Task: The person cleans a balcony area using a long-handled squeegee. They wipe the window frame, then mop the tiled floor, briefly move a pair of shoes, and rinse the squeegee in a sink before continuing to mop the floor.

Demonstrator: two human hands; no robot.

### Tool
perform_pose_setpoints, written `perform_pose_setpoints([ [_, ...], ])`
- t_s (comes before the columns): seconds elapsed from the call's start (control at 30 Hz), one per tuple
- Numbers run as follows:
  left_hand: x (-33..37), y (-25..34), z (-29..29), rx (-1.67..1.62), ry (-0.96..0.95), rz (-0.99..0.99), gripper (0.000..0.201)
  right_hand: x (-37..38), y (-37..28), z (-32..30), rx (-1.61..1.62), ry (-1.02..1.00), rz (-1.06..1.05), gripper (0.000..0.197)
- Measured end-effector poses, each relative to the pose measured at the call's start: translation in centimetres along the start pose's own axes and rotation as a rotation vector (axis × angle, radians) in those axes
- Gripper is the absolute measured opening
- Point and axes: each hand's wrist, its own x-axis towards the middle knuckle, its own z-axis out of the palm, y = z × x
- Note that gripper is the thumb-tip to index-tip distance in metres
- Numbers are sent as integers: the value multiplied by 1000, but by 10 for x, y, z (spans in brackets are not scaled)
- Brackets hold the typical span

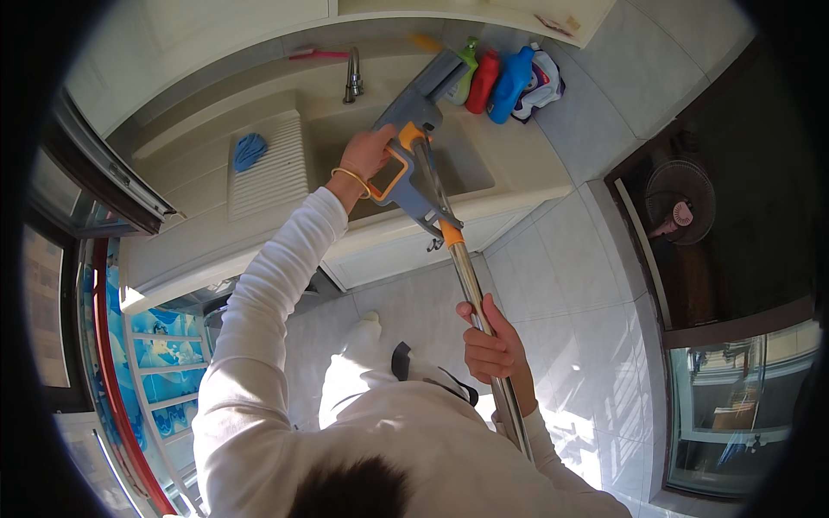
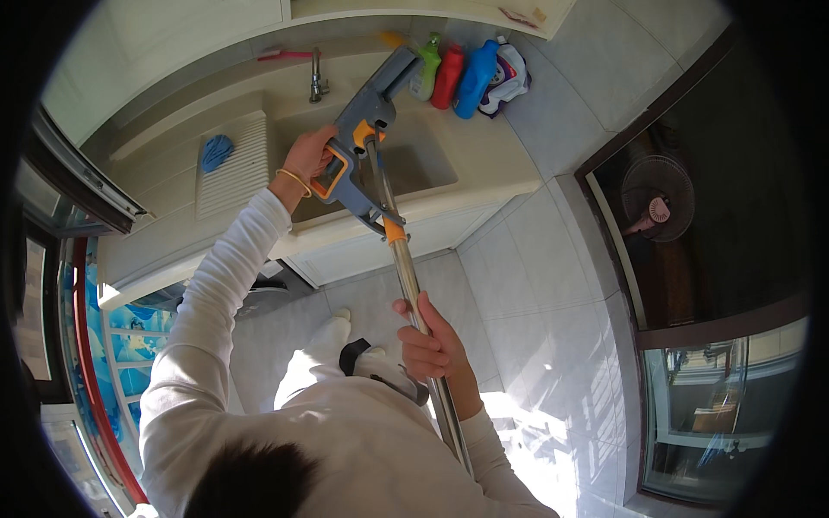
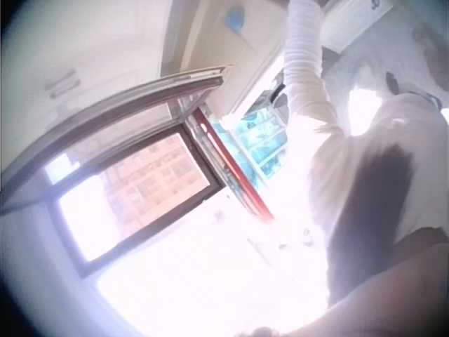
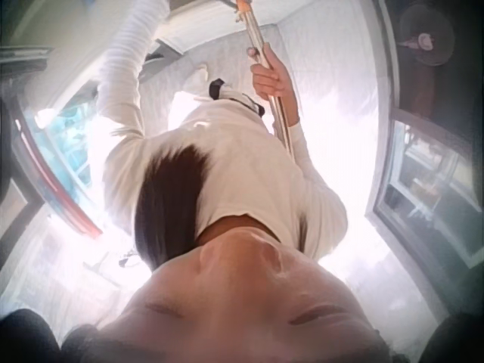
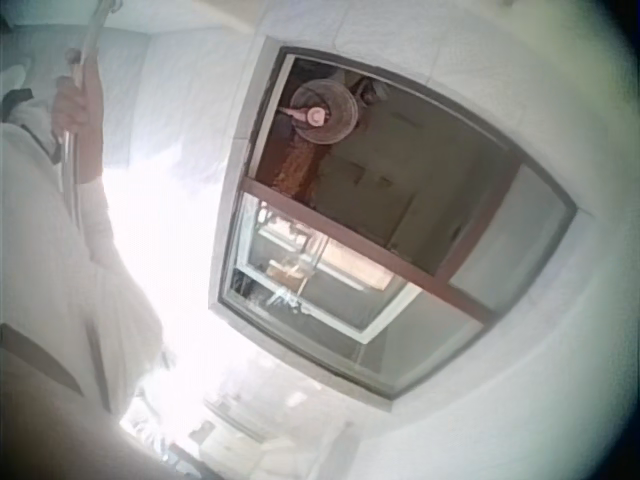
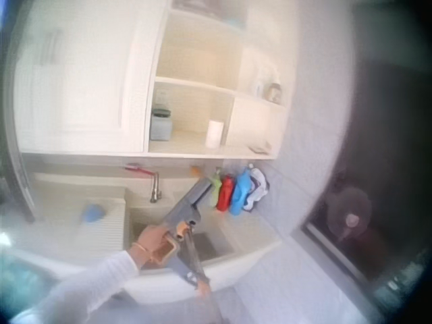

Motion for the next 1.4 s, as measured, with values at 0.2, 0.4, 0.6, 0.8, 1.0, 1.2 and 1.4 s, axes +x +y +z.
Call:
perform_pose_setpoints([
  [0.2,-221,-4,55,-458,210,-61,30,-13,-16,23,-355,236,-3,36],
  [0.4,-278,-59,100,-545,228,203,21,-19,-12,28,-346,277,62,33],
  [0.6,-274,-42,82,-454,182,81,24,-17,-14,30,-392,327,80,33],
  [0.8,-262,-70,47,-462,271,254,32,-9,-13,35,-534,489,56,26],
  [1.0,-150,-53,21,-102,623,270,38,1,-2,39,-551,516,26,23],
  [1.2,41,-97,27,-245,445,203,42,1,12,51,-531,369,38,23],
  [1.4,-18,-46,12,39,340,167,47,-6,-2,40,-409,369,-3,30],
])
